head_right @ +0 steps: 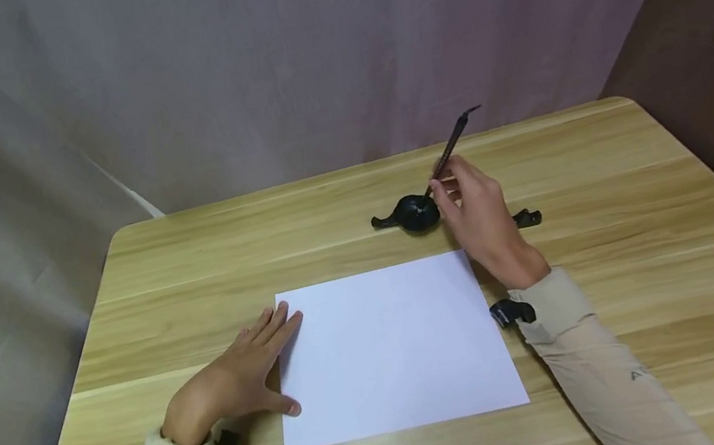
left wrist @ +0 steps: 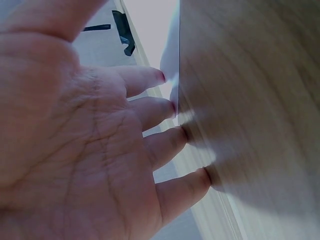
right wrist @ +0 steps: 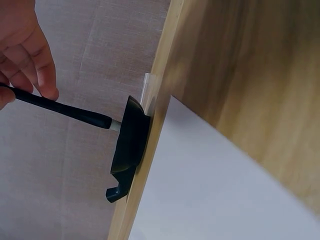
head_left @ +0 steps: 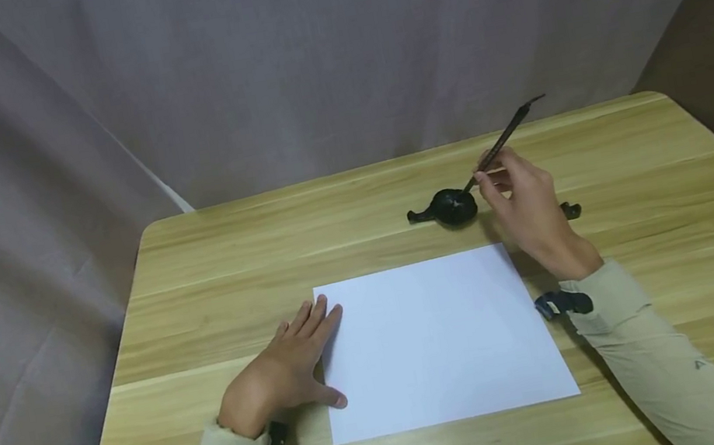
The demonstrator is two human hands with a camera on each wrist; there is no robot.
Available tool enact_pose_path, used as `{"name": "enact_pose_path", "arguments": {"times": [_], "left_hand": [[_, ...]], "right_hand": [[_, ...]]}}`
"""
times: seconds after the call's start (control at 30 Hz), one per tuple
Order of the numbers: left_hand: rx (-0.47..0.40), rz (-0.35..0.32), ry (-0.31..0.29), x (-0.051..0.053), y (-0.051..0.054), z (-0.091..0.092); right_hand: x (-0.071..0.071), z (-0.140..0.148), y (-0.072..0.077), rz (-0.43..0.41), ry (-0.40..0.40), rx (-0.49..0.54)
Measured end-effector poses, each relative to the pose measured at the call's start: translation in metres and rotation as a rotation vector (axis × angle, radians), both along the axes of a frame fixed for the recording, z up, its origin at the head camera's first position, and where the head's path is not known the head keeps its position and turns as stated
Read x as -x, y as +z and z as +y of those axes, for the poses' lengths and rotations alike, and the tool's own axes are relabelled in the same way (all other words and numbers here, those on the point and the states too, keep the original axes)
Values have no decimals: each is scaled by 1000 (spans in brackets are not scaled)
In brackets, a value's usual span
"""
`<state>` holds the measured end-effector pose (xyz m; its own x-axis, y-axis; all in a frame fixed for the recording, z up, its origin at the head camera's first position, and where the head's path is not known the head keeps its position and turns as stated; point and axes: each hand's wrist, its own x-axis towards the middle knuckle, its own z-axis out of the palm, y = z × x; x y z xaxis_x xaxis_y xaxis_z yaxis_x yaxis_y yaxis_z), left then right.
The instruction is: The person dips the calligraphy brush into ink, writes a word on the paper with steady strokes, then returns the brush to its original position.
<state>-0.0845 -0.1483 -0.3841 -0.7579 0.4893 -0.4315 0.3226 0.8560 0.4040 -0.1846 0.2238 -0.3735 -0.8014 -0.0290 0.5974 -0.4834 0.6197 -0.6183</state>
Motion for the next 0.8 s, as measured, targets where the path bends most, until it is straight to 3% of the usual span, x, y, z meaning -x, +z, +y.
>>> {"name": "enact_pose_path", "arguments": {"times": [0.33, 0.6, 0.8], "left_hand": [[-2, -4, 3, -2, 3, 4], [-1, 9, -10, -1, 2, 7], [15, 5, -4, -2, 1, 7]], "right_hand": [[-3, 5, 1, -11, -4, -32], [-4, 7, 2, 54, 1, -4], [-3, 6, -1, 22, 16, -14]]}}
